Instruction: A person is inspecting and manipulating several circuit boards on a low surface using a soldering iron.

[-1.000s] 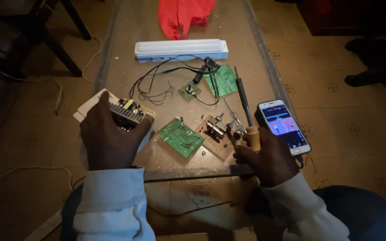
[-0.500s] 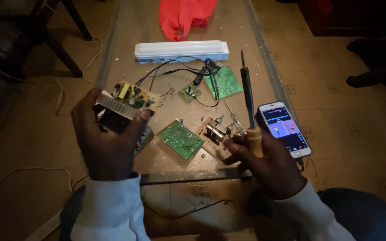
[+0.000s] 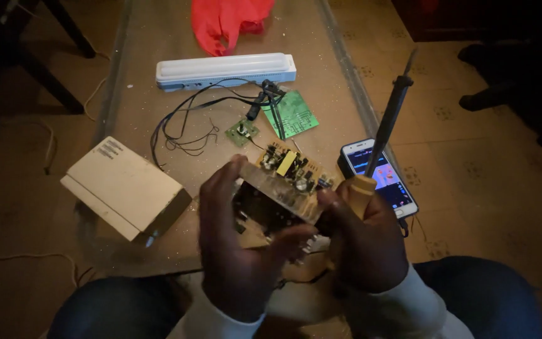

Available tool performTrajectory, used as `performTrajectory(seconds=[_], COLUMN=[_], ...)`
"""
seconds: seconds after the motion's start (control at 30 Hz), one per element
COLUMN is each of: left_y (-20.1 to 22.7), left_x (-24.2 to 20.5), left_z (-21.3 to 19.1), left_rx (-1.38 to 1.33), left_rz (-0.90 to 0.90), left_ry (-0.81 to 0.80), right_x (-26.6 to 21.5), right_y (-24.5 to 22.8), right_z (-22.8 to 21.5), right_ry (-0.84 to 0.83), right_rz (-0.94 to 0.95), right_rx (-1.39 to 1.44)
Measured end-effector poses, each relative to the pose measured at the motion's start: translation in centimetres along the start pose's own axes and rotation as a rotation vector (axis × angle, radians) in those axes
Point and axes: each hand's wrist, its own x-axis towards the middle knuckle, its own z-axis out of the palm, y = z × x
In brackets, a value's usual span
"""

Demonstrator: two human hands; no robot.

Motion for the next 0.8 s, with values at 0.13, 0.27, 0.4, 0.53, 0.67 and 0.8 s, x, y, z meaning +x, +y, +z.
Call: performTrajectory(seconds=[0.13, 0.27, 0.4, 0.53, 0.67, 0.8], left_y=[-1.3, -3.8, -2.8, -3.1, -3.4, -2.2], left_x=[0.7, 1.2, 0.6, -0.5, -1.0, -0.3], left_z=[-1.3, -2.2, -2.3, -1.3, -0.5, -0.4], left_rx=[-0.353, -0.923, -1.244, -1.476, -1.32, -1.341], left_rz=[-0.361, -0.838, -0.92, -0.996, -1.128, -1.15], left_ry=[0.048, -0.065, -0.313, -0.338, -0.231, -0.205], right_x=[1.5, 2.7, 2.9, 3.1, 2.7, 2.6], right_y=[0.5, 1.3, 2.0, 2.4, 1.4, 0.4], right_z=[-2.1, -4.0, -4.5, -4.3, -3.5, -3.1], right_ry=[-0.068, -0.075, -0.161, -0.168, -0.122, -0.025], right_rz=[-0.047, 0.006, -0.008, -0.072, -0.104, 0.032], right_rx=[-0.048, -0.107, -0.058, -0.151, -0.298, -0.402])
